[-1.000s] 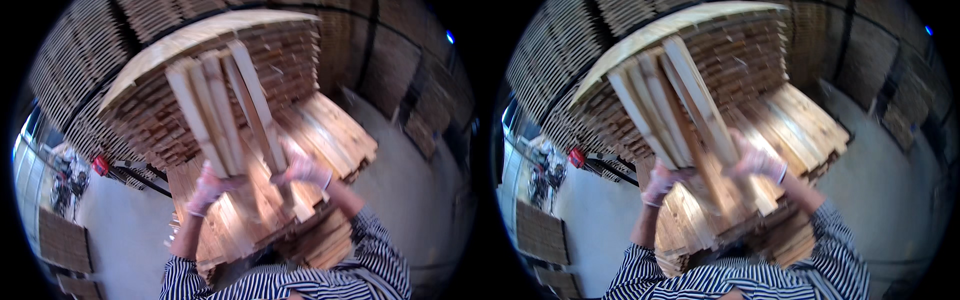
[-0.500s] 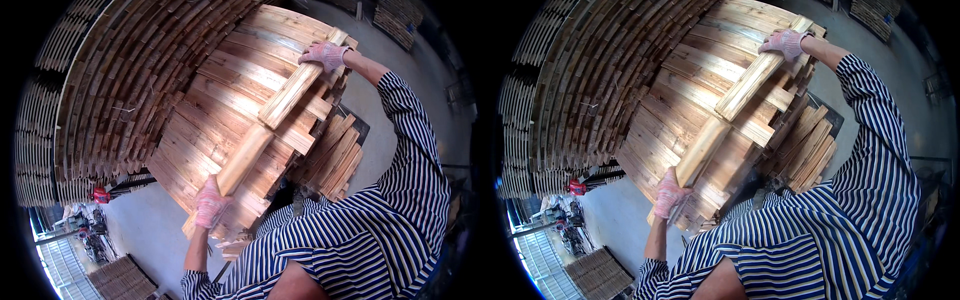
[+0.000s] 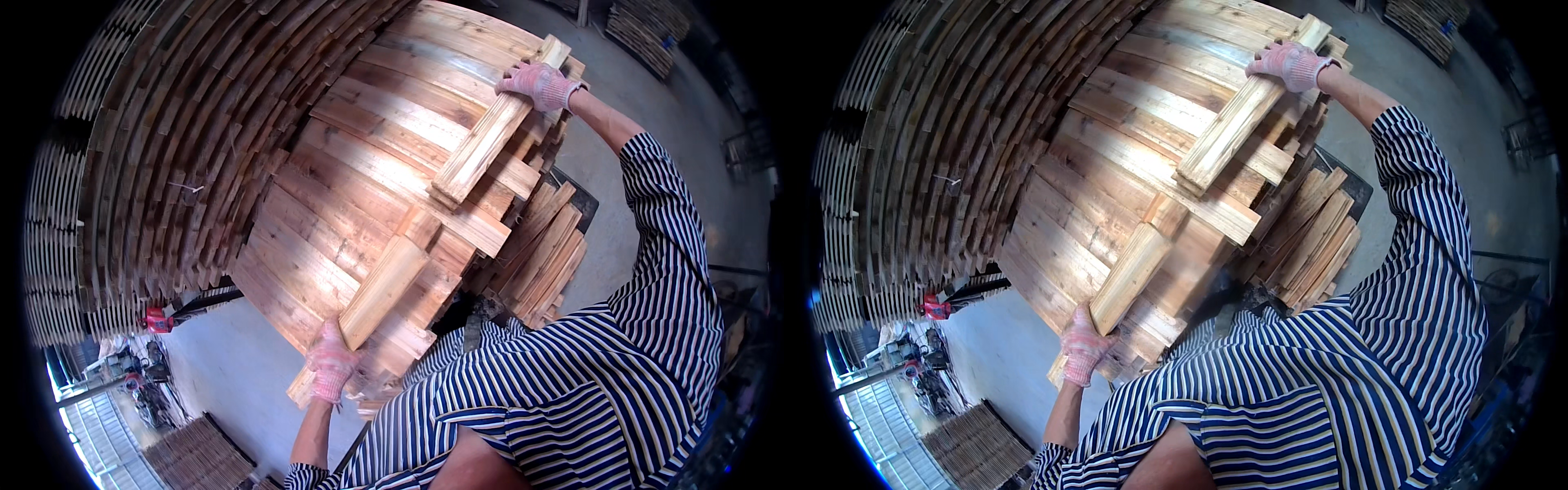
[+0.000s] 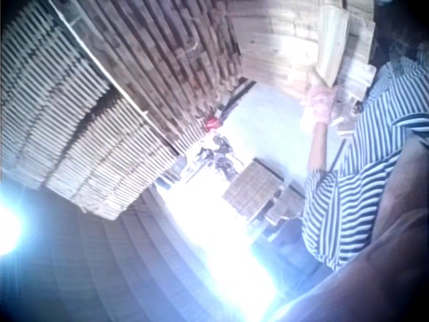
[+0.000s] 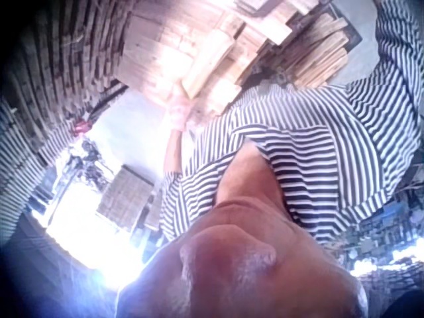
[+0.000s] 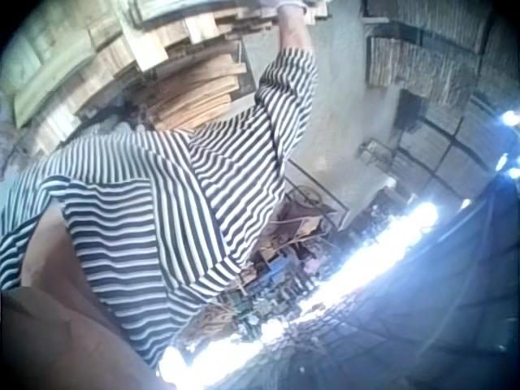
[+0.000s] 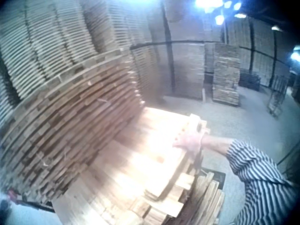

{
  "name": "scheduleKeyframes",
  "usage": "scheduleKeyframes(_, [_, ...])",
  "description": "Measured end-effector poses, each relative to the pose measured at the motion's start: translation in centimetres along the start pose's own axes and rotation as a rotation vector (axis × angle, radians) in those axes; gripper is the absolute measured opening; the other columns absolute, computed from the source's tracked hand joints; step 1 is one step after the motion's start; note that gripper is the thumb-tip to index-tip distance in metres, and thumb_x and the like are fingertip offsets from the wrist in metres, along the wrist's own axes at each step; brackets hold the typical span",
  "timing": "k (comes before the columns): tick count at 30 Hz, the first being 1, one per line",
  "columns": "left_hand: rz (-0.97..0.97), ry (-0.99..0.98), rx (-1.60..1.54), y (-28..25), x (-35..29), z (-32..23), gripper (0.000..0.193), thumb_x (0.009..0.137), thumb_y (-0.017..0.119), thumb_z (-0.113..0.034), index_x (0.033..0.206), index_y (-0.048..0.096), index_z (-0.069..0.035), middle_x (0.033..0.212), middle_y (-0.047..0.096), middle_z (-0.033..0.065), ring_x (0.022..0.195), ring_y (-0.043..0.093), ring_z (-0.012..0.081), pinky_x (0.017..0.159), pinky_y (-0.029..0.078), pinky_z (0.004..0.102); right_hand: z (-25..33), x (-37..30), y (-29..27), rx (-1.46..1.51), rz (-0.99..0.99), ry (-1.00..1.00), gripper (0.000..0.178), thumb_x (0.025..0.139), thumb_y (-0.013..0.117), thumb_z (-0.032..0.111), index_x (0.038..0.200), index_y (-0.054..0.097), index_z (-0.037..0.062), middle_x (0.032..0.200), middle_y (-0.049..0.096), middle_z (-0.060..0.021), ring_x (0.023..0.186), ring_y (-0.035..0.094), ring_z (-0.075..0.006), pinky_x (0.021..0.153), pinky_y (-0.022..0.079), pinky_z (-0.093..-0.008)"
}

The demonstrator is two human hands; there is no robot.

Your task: The person repeatedly picks up small wooden planks from a large pile and stacks them onto a metal cart. The person wears gloves and handles the wood by hand, organizing the planks into neat piles on the cart throughout the video.

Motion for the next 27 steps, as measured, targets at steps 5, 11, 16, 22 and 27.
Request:
scheduleKeyframes(5, [-0.081, 0.129, 0.014, -1.8, -0.7, -1.5, 0.097, 0.064, 0.095, -0.035, 0.146, 0.047, -0.013, 0.128, 0.068, 0.0183, 0.118, 0.067, 0.0363, 0.1, 0.055, 0.0459, -2.2, -0.4, -1.2, -0.005, -0.003, -0.017, 0.08, 0.073, 0.075, -0.007, 0.141, 0.056, 0.03, 0.133, 0.06, -0.009, 0.13, 0.058, -0.0314, 0.113, 0.046, -0.0448])
scheduleKeyframes(11, [-0.056, 0.228, -0.008, -0.9, 0.3, -5.5, 0.088, 0.068, 0.091, -0.035, 0.143, 0.052, -0.011, 0.123, 0.069, 0.0186, 0.114, 0.068, 0.0369, 0.1, 0.053, 0.0469, -0.5, -1.9, 2.5, 0.039, 0.011, -0.054, 0.08, 0.071, 0.076, -0.007, 0.14, 0.056, 0.0277, 0.13, 0.06, -0.01, 0.127, 0.058, -0.0351, 0.116, 0.04, -0.0543])
scheduleKeyframes(16, [0.012, 0.193, -0.076, -2.3, 1.2, -4.7, 0.086, 0.068, 0.09, -0.036, 0.142, 0.054, -0.011, 0.12, 0.071, 0.0192, 0.109, 0.07, 0.0367, 0.097, 0.055, 0.0471, -1.5, -0.8, 1.4, 0.083, 0.03, -0.142, 0.081, 0.07, 0.08, -0.002, 0.142, 0.056, 0.0265, 0.126, 0.061, -0.0109, 0.125, 0.06, -0.0355, 0.11, 0.046, -0.0516])
scheduleKeyframes(22, [-0.2, 0.109, -0.103, -12.6, 7.5, -0.7, 0.089, 0.065, 0.091, -0.037, 0.139, 0.051, -0.008, 0.118, 0.072, 0.0215, 0.11, 0.071, 0.0376, 0.096, 0.056, 0.0467, -3.9, 5.2, -8.6, 0.157, -0.169, 0.023, 0.075, 0.076, 0.075, 0.0, 0.144, 0.057, 0.0261, 0.13, 0.061, -0.0142, 0.125, 0.061, -0.0362, 0.101, 0.053, -0.0473])
scheduleKeyframes(27, [-0.332, 0.097, -0.079, -17.4, 18.1, 2.6, 0.097, 0.063, 0.093, -0.034, 0.145, 0.048, -0.007, 0.129, 0.067, 0.0259, 0.12, 0.065, 0.0431, 0.102, 0.054, 0.0459, -1.2, 16.4, -10.9, -0.005, -0.165, 0.087, 0.071, 0.082, 0.072, 0.0, 0.146, 0.056, 0.0273, 0.135, 0.06, -0.0125, 0.129, 0.06, -0.0361, 0.098, 0.053, -0.0523])
Point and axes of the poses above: each hand's wrist, its own x-axis towards the middle knuckle, its own y-axis out of the palm, z = x × y, the point moved 10 cm from there along x, towards the middle knuckle
